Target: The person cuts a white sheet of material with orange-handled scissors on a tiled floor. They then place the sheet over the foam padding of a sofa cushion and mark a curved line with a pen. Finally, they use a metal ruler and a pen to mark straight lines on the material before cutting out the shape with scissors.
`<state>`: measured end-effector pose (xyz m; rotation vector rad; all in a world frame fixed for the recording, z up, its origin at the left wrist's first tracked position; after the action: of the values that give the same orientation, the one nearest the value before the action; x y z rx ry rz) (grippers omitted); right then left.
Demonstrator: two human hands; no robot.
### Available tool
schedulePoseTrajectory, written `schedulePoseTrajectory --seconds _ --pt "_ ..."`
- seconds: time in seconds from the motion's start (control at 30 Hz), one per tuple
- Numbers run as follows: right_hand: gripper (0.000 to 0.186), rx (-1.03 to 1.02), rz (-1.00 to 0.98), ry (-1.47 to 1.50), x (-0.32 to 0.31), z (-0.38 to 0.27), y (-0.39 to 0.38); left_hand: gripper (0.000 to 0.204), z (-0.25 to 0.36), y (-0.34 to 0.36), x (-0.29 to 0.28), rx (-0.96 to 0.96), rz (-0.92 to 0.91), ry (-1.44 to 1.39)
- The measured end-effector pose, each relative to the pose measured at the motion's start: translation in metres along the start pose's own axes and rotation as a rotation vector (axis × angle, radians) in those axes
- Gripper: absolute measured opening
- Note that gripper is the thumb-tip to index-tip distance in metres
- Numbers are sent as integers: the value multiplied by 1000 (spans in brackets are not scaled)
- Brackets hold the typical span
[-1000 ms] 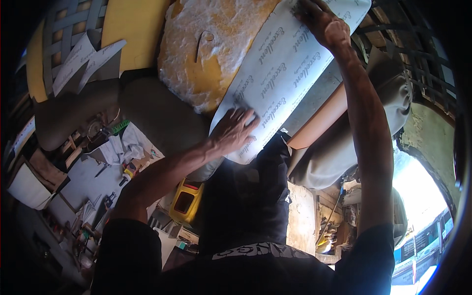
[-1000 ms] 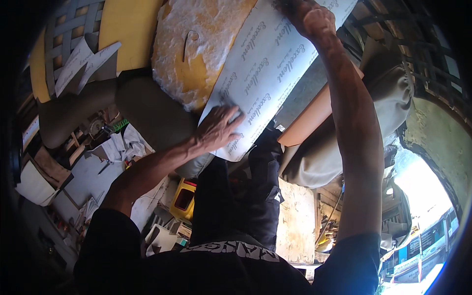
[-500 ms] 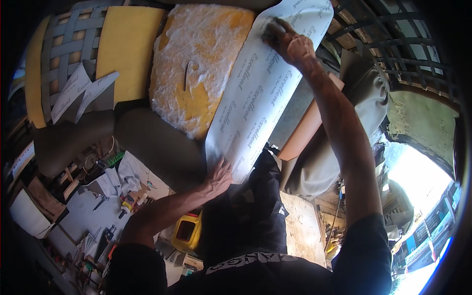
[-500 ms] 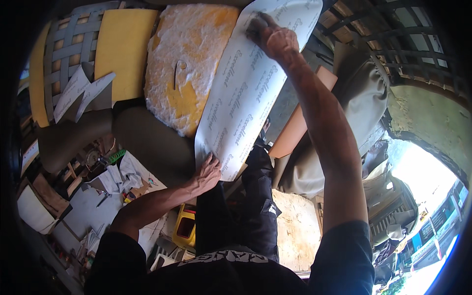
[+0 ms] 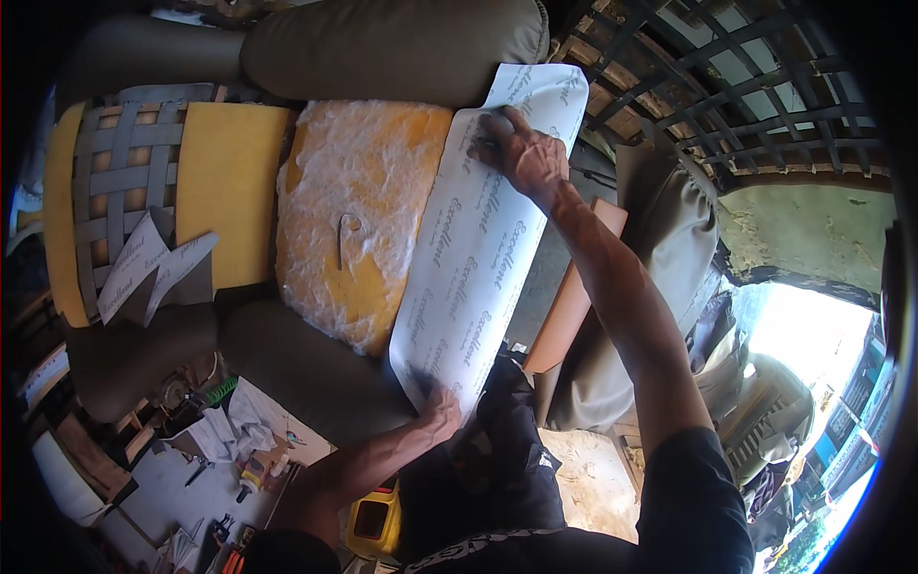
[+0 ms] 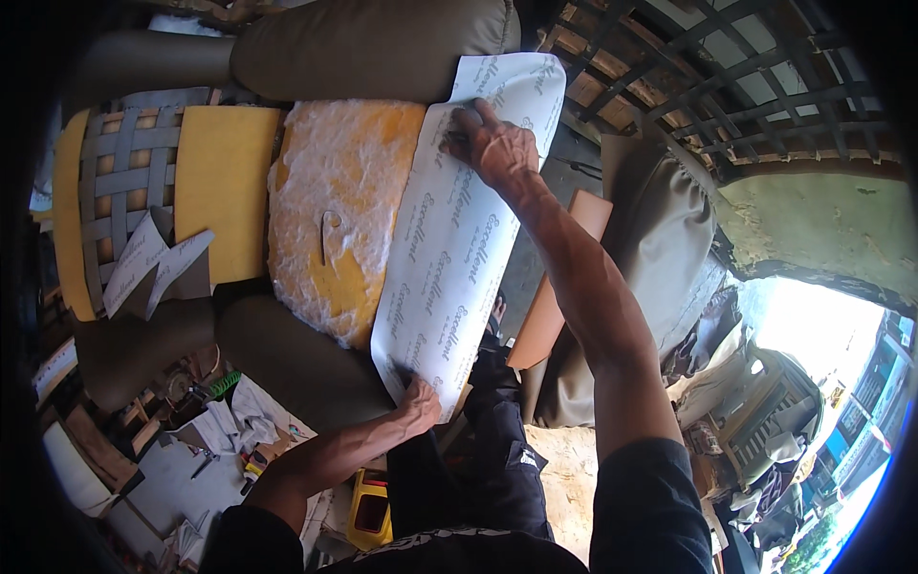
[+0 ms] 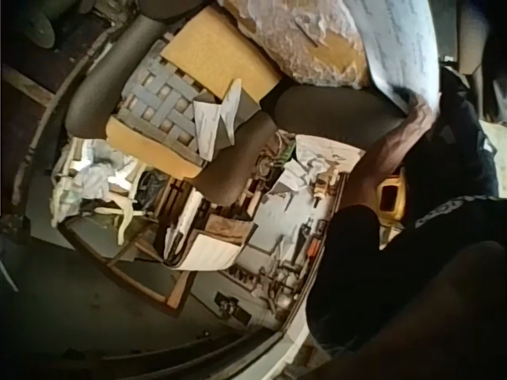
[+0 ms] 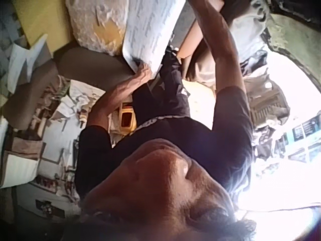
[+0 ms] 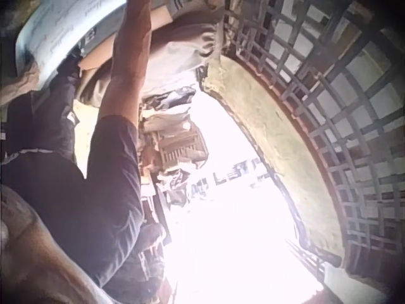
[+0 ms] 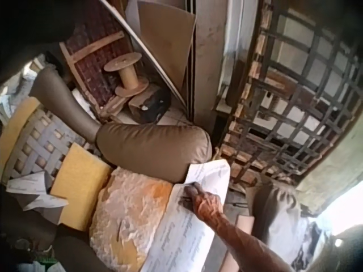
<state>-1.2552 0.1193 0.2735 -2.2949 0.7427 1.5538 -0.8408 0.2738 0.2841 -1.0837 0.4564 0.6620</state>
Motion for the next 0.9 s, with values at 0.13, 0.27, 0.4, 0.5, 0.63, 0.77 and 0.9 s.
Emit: schedulePoseTrajectory --seconds 0.13,0.27,0.4,0.5,0.63,0.77,0.9 --pt "54 5 -20 32 6 2 4 26 -32 33 -66 -155 -172 -553" --pt "51 25 -45 86 3 17 2 42 -77 85 -149 -376 868 -468" --pt "42 103 93 385 -9 43 21 60 -117 100 -169 -647 983 -544" --pt "42 306 355 332 -52 86 46 65 -119 97 -164 -569 939 -537" --pt "45 263 -106 442 -40 143 79 70 -114 104 -160 -535 955 -522" --pt "43 264 -104 322 -37 143 101 72 -112 102 -161 -586 930 -496" --pt "41 299 -129 318 -13 151 111 69 -112 97 -157 -633 864 -564"
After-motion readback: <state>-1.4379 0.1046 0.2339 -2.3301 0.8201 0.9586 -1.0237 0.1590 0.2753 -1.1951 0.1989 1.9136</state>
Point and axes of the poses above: each hand's wrist, its own y-axis towards the middle knuckle, its own x-axis out of the palm, z = x × y, the point moved 3 cm from there along y, towards the middle knuckle, and after that the axes turned 14 degrees about z, right-handed, at the moved point
